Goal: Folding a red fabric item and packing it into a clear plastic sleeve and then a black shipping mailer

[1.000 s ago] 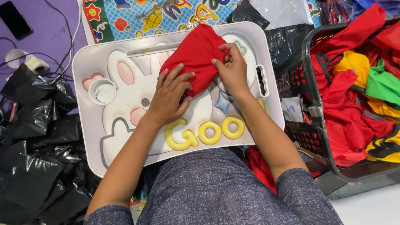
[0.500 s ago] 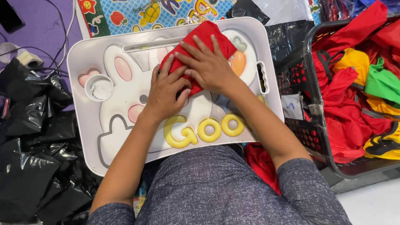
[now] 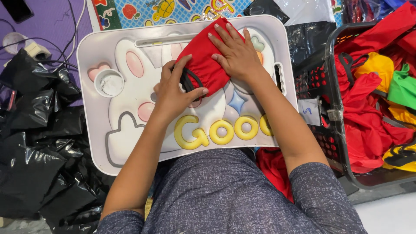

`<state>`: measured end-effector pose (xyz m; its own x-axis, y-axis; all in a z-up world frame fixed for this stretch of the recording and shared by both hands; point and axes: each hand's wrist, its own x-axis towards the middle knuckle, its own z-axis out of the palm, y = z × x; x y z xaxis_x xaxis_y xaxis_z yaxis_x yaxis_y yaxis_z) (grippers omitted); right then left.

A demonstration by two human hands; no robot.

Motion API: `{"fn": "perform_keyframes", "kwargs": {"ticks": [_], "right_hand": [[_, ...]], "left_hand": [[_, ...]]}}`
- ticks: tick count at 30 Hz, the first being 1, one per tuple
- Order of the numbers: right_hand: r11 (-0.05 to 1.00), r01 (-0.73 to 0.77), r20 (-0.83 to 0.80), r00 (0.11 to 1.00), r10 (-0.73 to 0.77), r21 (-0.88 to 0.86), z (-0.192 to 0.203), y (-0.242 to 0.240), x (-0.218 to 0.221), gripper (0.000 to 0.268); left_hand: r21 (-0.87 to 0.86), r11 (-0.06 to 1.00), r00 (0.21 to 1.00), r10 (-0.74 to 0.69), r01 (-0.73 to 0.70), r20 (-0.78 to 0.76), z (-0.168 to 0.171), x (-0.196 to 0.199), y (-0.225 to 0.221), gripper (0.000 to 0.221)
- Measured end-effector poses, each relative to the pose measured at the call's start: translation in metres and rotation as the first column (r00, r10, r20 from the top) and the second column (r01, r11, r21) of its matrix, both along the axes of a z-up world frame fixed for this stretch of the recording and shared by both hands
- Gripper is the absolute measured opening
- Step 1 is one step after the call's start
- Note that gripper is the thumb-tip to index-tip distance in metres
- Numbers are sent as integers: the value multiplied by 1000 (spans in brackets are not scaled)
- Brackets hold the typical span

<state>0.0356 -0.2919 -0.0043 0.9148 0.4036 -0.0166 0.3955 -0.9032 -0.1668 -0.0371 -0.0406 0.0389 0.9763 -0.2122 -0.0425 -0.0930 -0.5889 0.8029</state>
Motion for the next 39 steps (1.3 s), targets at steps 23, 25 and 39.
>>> {"fn": "perform_keyframes", "kwargs": {"ticks": [23, 25, 39], "right_hand": [[933, -180, 383, 923, 51, 312, 15, 5, -62, 88], [842, -486, 519, 795, 315, 235, 29, 45, -92, 100], [676, -308, 270, 949, 165, 669, -19, 55, -102, 54]], "left_hand": [[-151, 919, 920, 330, -364, -211, -25, 8, -10, 55], [-148, 916, 923, 351, -373, -159, -47, 12, -9, 60], [-269, 958, 992, -118, 102, -44, 18, -29, 49, 79]]}}
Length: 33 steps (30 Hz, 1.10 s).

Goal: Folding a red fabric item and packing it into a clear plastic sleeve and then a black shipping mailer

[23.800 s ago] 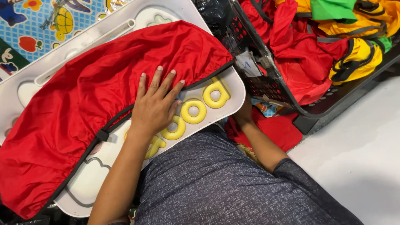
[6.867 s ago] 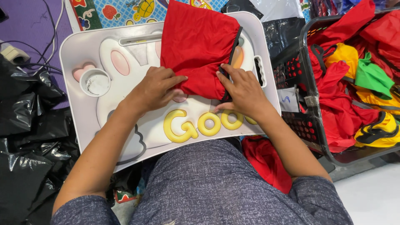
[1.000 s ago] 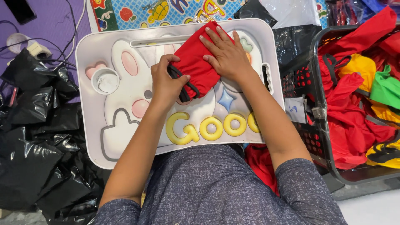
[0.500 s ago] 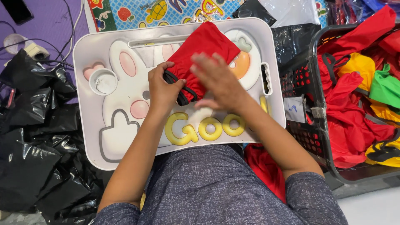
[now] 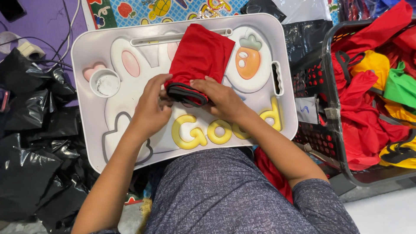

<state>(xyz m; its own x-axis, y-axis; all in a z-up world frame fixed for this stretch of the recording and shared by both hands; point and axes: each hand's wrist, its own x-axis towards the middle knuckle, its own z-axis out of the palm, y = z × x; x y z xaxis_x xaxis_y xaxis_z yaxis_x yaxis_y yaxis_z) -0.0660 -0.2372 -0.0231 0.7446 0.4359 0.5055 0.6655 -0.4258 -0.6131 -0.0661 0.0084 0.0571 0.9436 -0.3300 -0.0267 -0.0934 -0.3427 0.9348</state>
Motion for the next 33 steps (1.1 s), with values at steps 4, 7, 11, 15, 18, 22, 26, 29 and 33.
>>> {"fn": "perform_keyframes", "kwargs": {"ticks": [4, 7, 11, 15, 18, 22, 26, 29, 33], "right_hand": [[995, 2, -68, 998, 5, 100, 27, -8, 4, 50], [977, 57, -183, 983, -19, 204, 13, -26, 15, 48], [931, 224, -449, 890, -76, 287, 27, -37, 31, 38], [894, 293, -573, 818, -52, 339, 46, -29, 43, 49], [875, 345, -637, 769, -56, 339, 48, -27, 44, 68], [882, 471, -468, 785, -406, 25, 65, -15, 36, 62], [849, 520, -40, 850, -526, -94, 46, -15, 31, 53], [901, 354, 328, 907, -265, -251, 40, -30, 40, 37], [854, 144, 159, 985, -73, -500, 12, -49, 60, 56]], "left_hand": [[326, 928, 851, -314, 181, 421, -7, 21, 11, 93], [155, 949, 882, -311, 273, 353, -8, 45, -1, 62], [57, 979, 960, -204, 197, 194, -16, 73, -10, 46], [183, 979, 994, -103, 95, 36, -14, 89, -23, 30], [264, 963, 998, -59, 60, -14, -17, 94, -27, 28], [348, 937, 1000, -14, 7, 17, -23, 97, -33, 26], [353, 936, 997, -18, -9, 71, -30, 99, -33, 26], [380, 925, 999, -29, 13, 35, -23, 96, -33, 28], [340, 939, 968, -42, -46, 249, -15, 81, -25, 37]]}}
